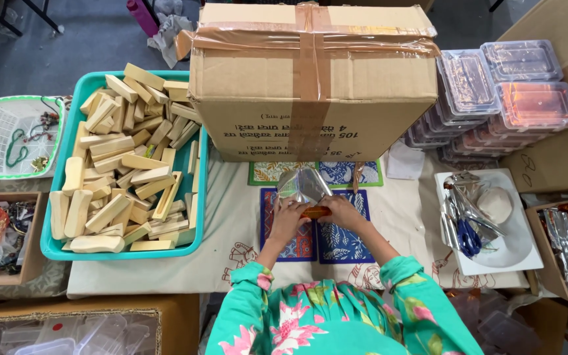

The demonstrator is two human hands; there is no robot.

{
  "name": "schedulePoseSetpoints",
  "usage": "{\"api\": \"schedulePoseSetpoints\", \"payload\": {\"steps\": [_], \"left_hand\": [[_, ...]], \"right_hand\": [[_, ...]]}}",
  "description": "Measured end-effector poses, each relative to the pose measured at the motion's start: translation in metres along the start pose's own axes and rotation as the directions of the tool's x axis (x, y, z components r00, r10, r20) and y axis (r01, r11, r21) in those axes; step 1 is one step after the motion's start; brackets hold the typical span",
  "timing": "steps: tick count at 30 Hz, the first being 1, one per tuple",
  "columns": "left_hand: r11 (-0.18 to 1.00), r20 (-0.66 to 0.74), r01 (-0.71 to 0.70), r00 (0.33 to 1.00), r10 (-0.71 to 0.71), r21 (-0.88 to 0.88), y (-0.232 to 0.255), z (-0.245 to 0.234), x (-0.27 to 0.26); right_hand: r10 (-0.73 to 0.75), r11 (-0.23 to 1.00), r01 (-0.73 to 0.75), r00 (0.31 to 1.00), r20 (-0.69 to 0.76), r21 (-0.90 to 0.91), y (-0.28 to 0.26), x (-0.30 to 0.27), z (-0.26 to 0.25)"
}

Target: The person wraps small wooden blocks in shiny foil and places them into a clear plastic container. They repeat this process, handling the blocks and foil by hand on a table covered with a patterned cloth.

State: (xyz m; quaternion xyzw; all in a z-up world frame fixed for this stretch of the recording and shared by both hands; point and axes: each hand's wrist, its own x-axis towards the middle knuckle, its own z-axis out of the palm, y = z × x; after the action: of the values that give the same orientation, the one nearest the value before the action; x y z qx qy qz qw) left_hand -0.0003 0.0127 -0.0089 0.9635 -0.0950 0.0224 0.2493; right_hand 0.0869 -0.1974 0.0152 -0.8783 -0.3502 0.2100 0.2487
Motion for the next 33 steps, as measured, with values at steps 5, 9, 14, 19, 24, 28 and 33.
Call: {"api": "schedulePoseSetpoints", "payload": {"steps": [5, 9, 14, 19, 24, 28, 33], "left_hand": [[0.999, 0.059, 0.03, 0.998, -0.028, -0.033, 0.0, -0.006, 0.008], [0.983, -0.176, -0.131, 0.972, 0.153, 0.129, 0.024, -0.009, 0.004], [0.958, -0.174, -0.118, 0.97, 0.167, 0.261, 0.026, 0.002, -0.003], [0.953, -0.239, -0.098, 0.956, 0.17, 0.287, 0.012, 0.026, 0.004], [0.983, -0.147, -0.036, 0.987, 0.064, 0.181, 0.014, 0.011, 0.012], [0.987, -0.078, -0.035, 0.996, 0.047, 0.155, 0.017, 0.001, 0.016], [0.99, -0.034, -0.027, 0.999, 0.032, 0.135, 0.012, 0.0, 0.02]], "right_hand": [[0.048, 0.999, -0.05, 0.995, 0.085, 0.021, 0.021, 0.016, 0.009], [0.054, 0.995, -0.039, 0.985, 0.163, -0.093, 0.037, 0.035, 0.012], [0.137, 0.985, -0.111, 0.967, 0.217, -0.129, 0.034, 0.036, 0.008], [0.151, 0.975, -0.112, 0.966, 0.208, -0.192, 0.02, 0.036, -0.004], [-0.024, 0.998, 0.027, 0.998, 0.052, -0.063, 0.042, 0.032, 0.017], [0.003, 0.994, -0.006, 0.999, -0.032, -0.111, 0.008, 0.012, 0.002], [-0.151, 0.962, 0.079, 0.95, -0.273, -0.26, -0.004, -0.008, 0.01]]}}
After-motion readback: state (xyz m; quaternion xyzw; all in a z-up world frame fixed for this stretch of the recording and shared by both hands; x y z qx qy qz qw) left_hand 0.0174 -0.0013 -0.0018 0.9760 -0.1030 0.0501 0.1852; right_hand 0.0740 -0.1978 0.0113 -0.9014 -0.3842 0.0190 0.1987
